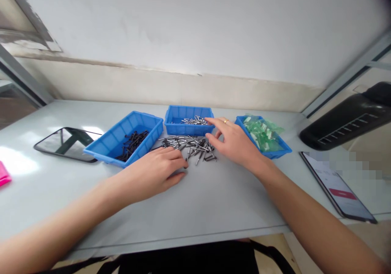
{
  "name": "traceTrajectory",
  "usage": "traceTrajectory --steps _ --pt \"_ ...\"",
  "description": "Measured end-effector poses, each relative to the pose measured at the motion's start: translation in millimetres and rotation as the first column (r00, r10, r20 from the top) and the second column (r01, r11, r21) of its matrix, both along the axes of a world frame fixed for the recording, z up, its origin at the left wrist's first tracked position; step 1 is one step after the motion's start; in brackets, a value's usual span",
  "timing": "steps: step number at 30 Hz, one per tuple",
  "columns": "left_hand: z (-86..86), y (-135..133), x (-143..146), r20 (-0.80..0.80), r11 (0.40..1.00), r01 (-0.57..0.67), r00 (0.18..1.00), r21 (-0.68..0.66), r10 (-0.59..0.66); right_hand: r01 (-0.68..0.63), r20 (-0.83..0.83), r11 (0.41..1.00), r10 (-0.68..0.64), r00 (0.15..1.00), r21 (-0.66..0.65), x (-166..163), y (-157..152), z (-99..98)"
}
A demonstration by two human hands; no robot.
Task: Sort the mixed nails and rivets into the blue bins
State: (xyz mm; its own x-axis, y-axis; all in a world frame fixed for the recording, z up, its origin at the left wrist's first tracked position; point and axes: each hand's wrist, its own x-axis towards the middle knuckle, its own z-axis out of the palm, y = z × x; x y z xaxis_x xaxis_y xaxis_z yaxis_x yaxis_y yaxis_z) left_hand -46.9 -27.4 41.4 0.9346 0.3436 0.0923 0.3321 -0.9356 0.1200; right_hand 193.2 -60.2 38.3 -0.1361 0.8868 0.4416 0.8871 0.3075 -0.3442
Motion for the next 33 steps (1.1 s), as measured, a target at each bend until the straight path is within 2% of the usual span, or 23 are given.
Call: traceTrajectory --steps 5,11,15,27,33 --pt "-0.2 0.8 -0.7 0.035 1.0 -0.009 0.999 0.002 0.008 -0.062 0.028 0.998 0.062 0.998 0.006 -5.9 -5.9 4.1" --pt "-0.9 2.0 1.4 0.026 1.0 -0.008 1.0 0.002 0.008 -0.225 0.115 0.962 0.244 0.963 -0.156 -12.1 -8.1 1.4" --pt "-2.6 1.8 3.4 0.029 1.0 0.004 1.0 0.029 -0.005 -0.309 0.171 0.934 0.339 0.925 -0.18 -15.3 -7.0 -2.9" --pt "-5.0 1.0 2.3 0.082 0.997 0.014 0.996 0.076 -0.02 -0.324 0.169 0.929 0.354 0.92 -0.178 -17.5 -7.7 -1.5" --pt "3.6 1.3 1.3 0.219 0.995 -0.041 0.976 0.093 0.019 -0.37 0.155 0.916 0.392 0.907 -0.155 -18.3 -10.6 0.4"
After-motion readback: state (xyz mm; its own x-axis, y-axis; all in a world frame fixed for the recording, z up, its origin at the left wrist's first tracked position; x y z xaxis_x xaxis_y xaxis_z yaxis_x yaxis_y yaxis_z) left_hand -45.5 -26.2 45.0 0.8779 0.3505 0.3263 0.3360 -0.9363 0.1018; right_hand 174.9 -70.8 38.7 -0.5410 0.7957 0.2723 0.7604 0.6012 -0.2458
